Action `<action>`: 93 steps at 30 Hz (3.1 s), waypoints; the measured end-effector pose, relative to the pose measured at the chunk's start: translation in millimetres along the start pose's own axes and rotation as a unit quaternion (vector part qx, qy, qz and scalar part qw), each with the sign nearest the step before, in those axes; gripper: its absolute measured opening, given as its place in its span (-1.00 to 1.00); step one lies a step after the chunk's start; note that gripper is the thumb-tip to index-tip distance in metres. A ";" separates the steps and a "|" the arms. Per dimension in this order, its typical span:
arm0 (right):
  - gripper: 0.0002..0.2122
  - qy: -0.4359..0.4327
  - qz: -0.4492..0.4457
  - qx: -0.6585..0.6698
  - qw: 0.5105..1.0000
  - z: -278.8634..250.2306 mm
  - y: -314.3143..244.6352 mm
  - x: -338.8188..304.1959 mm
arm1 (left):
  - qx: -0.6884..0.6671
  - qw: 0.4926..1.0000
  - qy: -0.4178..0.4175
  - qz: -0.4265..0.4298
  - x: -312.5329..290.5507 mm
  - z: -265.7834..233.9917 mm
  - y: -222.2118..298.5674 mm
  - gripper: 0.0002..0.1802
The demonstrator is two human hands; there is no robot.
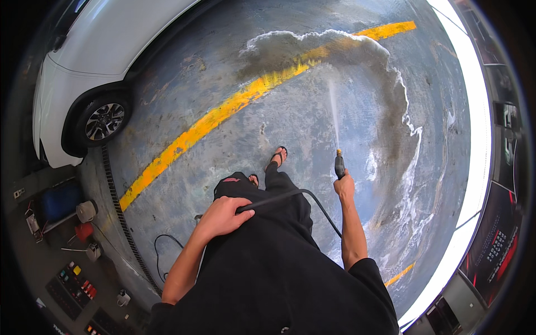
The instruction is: The person uses a pressure washer to clean a concrete floor in a garage. They move the wand in sweeping motions across the surface, rinsing away soap and dirt while walking around the area.
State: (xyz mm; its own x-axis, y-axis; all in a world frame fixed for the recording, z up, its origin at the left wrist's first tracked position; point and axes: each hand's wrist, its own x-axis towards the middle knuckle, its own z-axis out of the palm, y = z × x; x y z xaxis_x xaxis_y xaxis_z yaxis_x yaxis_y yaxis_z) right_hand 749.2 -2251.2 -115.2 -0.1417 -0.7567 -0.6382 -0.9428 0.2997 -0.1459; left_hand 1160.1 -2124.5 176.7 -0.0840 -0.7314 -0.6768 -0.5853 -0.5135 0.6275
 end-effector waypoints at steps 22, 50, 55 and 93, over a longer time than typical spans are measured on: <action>-0.37 -0.050 -0.186 -0.112 0.975 -60.9 -162.7 101.1 | -0.047 0.989 0.138 0.030 56.3 -69.4 4.7 -0.62; -0.33 -0.032 -0.153 -0.128 0.979 -84.7 -471.1 155.6 | -0.141 0.981 0.133 -0.028 109.3 -360.1 -125.9 -0.64; -0.52 0.019 -0.084 -0.017 0.996 -107.4 -500.4 197.7 | -0.150 0.978 0.144 -0.007 118.4 -379.8 -120.2 -0.66; -0.66 -0.169 -0.081 0.078 0.979 -131.9 -779.5 598.7 | -0.231 0.935 0.128 -0.237 344.5 -580.2 -26.8 -0.67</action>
State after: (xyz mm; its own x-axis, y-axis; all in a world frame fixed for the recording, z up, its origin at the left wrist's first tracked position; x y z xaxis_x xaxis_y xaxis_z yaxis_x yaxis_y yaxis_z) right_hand 1359.5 -3014.6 -283.8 0.1388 -0.5736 -0.8073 -0.8831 0.2973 -0.3631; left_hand 1614.8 -2623.1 150.1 0.3273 -0.4258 -0.8435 -0.0923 -0.9029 0.4199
